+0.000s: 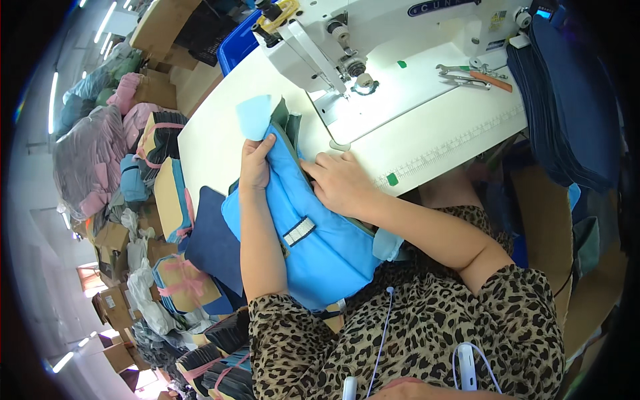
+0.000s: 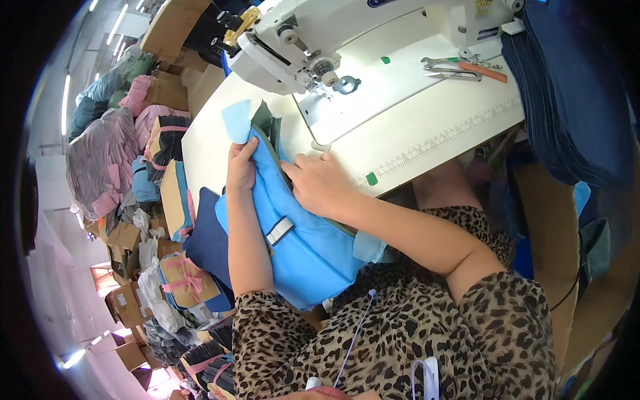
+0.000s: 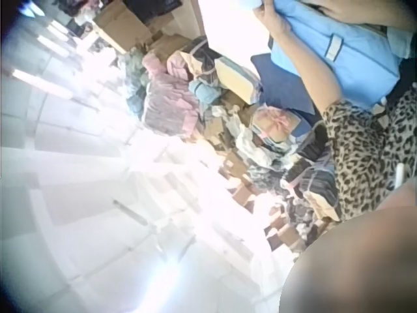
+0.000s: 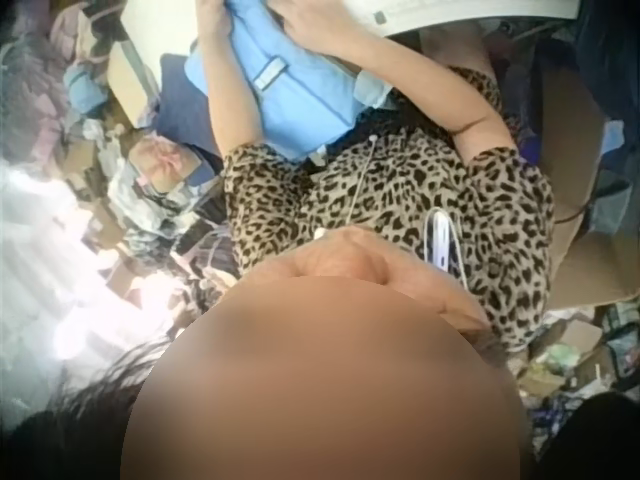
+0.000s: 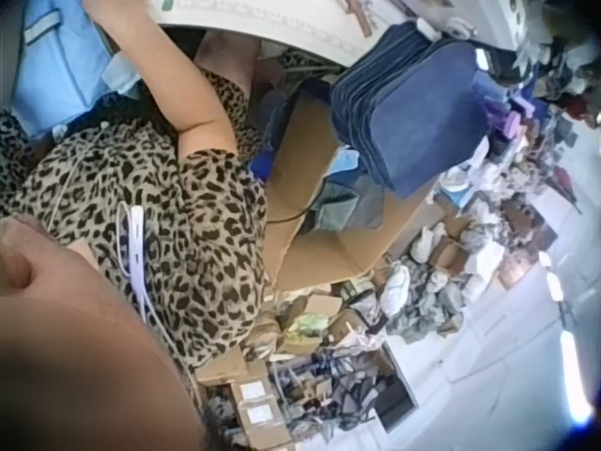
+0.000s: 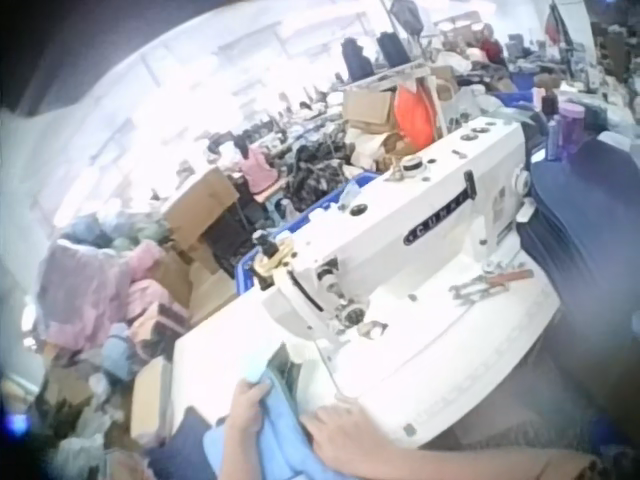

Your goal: Manually assembling a blue and green fabric bag, threading cords and checking components at a workbench.

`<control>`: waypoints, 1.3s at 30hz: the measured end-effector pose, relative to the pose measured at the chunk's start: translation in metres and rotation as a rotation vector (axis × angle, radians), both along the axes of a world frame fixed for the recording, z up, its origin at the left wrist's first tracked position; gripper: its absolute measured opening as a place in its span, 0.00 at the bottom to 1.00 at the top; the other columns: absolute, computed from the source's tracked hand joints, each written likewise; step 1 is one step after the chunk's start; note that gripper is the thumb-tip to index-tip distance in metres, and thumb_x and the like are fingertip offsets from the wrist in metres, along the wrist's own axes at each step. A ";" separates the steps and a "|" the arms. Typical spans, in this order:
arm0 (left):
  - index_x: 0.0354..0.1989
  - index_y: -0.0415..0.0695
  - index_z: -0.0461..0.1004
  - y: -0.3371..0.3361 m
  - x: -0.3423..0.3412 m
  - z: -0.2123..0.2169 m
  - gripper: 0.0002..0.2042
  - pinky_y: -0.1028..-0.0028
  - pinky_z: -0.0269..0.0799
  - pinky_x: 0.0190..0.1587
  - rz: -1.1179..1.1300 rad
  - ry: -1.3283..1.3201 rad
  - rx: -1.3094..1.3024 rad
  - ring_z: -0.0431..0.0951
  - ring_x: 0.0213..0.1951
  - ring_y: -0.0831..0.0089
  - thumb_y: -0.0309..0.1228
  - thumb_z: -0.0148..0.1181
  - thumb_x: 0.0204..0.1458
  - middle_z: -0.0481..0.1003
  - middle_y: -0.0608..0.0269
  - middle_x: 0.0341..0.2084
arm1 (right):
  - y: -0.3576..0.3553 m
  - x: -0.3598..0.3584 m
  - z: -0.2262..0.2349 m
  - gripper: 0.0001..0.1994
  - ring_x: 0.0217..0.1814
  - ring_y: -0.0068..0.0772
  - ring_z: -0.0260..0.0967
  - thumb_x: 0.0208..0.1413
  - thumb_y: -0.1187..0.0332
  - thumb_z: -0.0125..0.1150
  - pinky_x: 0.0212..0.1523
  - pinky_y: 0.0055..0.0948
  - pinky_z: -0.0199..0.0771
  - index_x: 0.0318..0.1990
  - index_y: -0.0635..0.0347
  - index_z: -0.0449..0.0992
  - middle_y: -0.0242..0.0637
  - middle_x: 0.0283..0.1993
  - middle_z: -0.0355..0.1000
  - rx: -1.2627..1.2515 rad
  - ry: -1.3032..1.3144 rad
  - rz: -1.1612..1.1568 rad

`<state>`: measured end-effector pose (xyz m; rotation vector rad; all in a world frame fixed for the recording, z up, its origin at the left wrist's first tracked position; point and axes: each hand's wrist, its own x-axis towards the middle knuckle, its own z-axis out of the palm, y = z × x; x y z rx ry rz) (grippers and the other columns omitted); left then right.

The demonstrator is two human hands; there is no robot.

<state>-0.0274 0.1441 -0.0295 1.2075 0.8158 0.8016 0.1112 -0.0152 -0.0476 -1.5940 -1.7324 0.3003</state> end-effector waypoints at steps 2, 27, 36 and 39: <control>0.45 0.38 0.70 0.003 -0.008 -0.002 0.13 0.75 0.72 0.41 -0.030 0.005 0.008 0.75 0.37 0.75 0.25 0.58 0.50 0.75 0.61 0.37 | -0.001 -0.003 0.005 0.21 0.37 0.36 0.65 0.50 0.68 0.51 0.38 0.35 0.60 0.53 0.57 0.67 0.37 0.35 0.65 -0.048 0.047 0.060; 0.52 0.36 0.68 -0.010 0.010 0.013 0.26 0.73 0.69 0.48 -0.138 0.301 0.125 0.75 0.42 0.71 0.17 0.61 0.39 0.74 0.57 0.43 | 0.000 -0.004 0.023 0.20 0.28 0.38 0.68 0.49 0.75 0.47 0.34 0.32 0.71 0.52 0.68 0.67 0.44 0.38 0.63 -0.076 -0.050 0.086; 0.42 0.37 0.75 -0.017 0.014 0.019 0.18 0.76 0.71 0.39 -0.099 0.444 0.181 0.75 0.33 0.76 0.20 0.63 0.38 0.77 0.62 0.33 | 0.010 -0.008 0.022 0.18 0.31 0.36 0.70 0.47 0.75 0.50 0.32 0.31 0.72 0.49 0.65 0.69 0.44 0.39 0.64 -0.141 -0.148 0.100; 0.43 0.38 0.74 -0.014 0.004 0.016 0.19 0.76 0.71 0.39 -0.074 0.175 0.055 0.75 0.34 0.75 0.20 0.62 0.38 0.77 0.62 0.34 | 0.016 0.004 0.014 0.16 0.29 0.32 0.69 0.49 0.73 0.52 0.32 0.30 0.71 0.48 0.59 0.71 0.38 0.40 0.65 -0.188 0.058 0.167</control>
